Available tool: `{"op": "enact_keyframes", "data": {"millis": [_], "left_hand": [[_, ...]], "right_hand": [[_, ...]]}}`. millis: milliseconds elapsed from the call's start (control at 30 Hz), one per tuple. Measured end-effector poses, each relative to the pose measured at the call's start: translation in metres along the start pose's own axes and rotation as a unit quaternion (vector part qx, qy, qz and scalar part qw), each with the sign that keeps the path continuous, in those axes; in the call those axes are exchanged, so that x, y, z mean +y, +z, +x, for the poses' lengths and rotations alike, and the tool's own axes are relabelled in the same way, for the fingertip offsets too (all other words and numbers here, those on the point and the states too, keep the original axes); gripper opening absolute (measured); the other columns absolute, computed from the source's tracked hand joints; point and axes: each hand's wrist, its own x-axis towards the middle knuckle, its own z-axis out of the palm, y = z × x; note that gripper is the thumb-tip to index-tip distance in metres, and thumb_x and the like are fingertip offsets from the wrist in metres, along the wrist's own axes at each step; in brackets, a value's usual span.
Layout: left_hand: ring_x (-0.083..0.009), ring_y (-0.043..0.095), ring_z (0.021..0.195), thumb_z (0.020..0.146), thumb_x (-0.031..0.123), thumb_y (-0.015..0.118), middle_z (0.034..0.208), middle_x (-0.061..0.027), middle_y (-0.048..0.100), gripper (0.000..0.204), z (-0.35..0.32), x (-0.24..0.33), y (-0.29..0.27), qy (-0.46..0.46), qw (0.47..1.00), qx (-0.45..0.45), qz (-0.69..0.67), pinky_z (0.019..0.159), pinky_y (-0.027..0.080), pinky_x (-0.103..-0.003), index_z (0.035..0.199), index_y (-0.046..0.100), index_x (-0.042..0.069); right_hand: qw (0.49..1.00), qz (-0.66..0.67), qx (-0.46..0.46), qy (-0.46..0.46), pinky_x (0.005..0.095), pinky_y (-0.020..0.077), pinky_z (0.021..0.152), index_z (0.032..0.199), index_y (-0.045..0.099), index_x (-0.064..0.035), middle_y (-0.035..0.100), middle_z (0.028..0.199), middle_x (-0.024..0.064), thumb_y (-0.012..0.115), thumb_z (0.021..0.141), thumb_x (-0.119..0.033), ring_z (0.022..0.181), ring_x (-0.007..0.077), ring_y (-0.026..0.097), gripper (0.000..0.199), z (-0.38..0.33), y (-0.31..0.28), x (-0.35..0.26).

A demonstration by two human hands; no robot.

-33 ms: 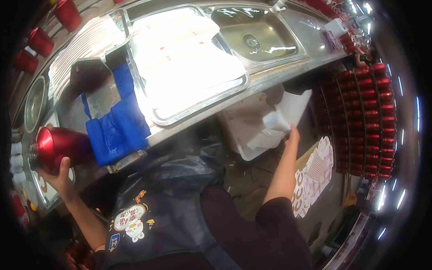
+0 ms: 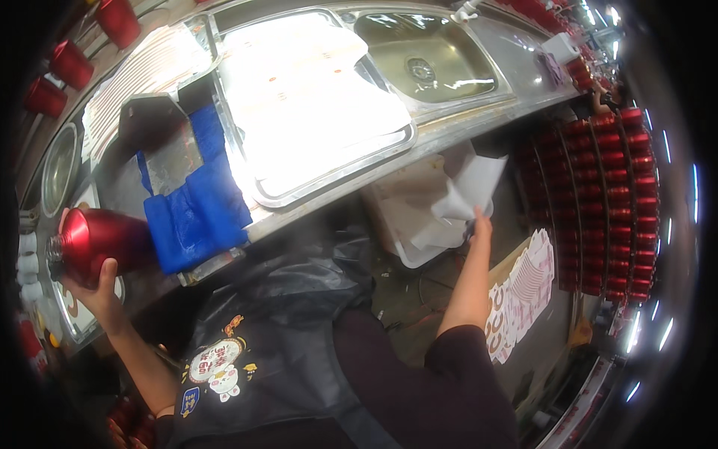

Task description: The person applies gold decorative stickers to the neck and body of red cylindrical bottles. They peel each sticker, position it on the bottle, smooth it with fingers, and then place the finished bottle on a nearby tray.

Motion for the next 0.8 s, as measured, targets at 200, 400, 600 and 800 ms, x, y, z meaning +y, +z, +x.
{"op": "enact_keyframes", "data": {"millis": [200,400,600,800], "left_hand": [[-0.0293,0.053,0.129,0.071,0.017,0.093,0.150,-0.0179,0.042,0.104,-0.008,0.011,0.010,-0.049,0.998,-0.014,-0.045,0.103,0.051,-0.041,0.150,0.027,0.001],[-0.0239,0.063,0.114,0.070,0.008,0.094,0.132,-0.0144,0.055,0.103,-0.030,0.012,0.019,-0.150,0.989,-0.006,-0.016,0.094,0.054,-0.037,0.147,0.026,0.001],[-0.0282,0.048,0.135,0.066,0.021,0.096,0.146,-0.0174,0.045,0.113,-0.008,0.008,0.016,-0.055,0.992,-0.045,-0.108,0.112,0.040,-0.040,0.152,0.026,0.003],[-0.0337,0.044,0.138,0.064,0.028,0.096,0.149,-0.0185,0.043,0.114,0.006,0.003,0.020,-0.057,0.989,-0.110,-0.082,0.116,0.035,-0.043,0.153,0.028,0.005]], "right_hand": [[0.957,-0.136,0.002,-0.255,0.0346,0.0546,0.087,0.103,0.075,0.0024,0.075,0.100,0.0094,0.077,0.079,-0.014,0.092,0.0184,0.068,0.029,-0.046,0.071,-0.061],[0.805,0.118,-0.246,-0.527,0.0266,0.0514,0.090,0.123,0.064,0.0034,0.068,0.114,0.0101,0.059,0.099,0.000,0.099,0.0144,0.064,0.025,-0.293,0.143,-0.233],[0.540,-0.015,-0.554,-0.634,0.0193,0.0335,0.052,0.140,0.059,-0.0037,0.068,0.111,0.0044,0.077,0.078,0.003,0.059,0.0033,0.041,0.065,-0.528,0.178,-0.224],[0.472,-0.060,-0.607,-0.636,0.0330,0.0492,0.070,0.155,0.037,-0.0051,0.062,0.116,0.0155,0.083,0.073,-0.010,0.080,0.0249,0.057,0.095,-0.610,0.222,-0.191]]}}
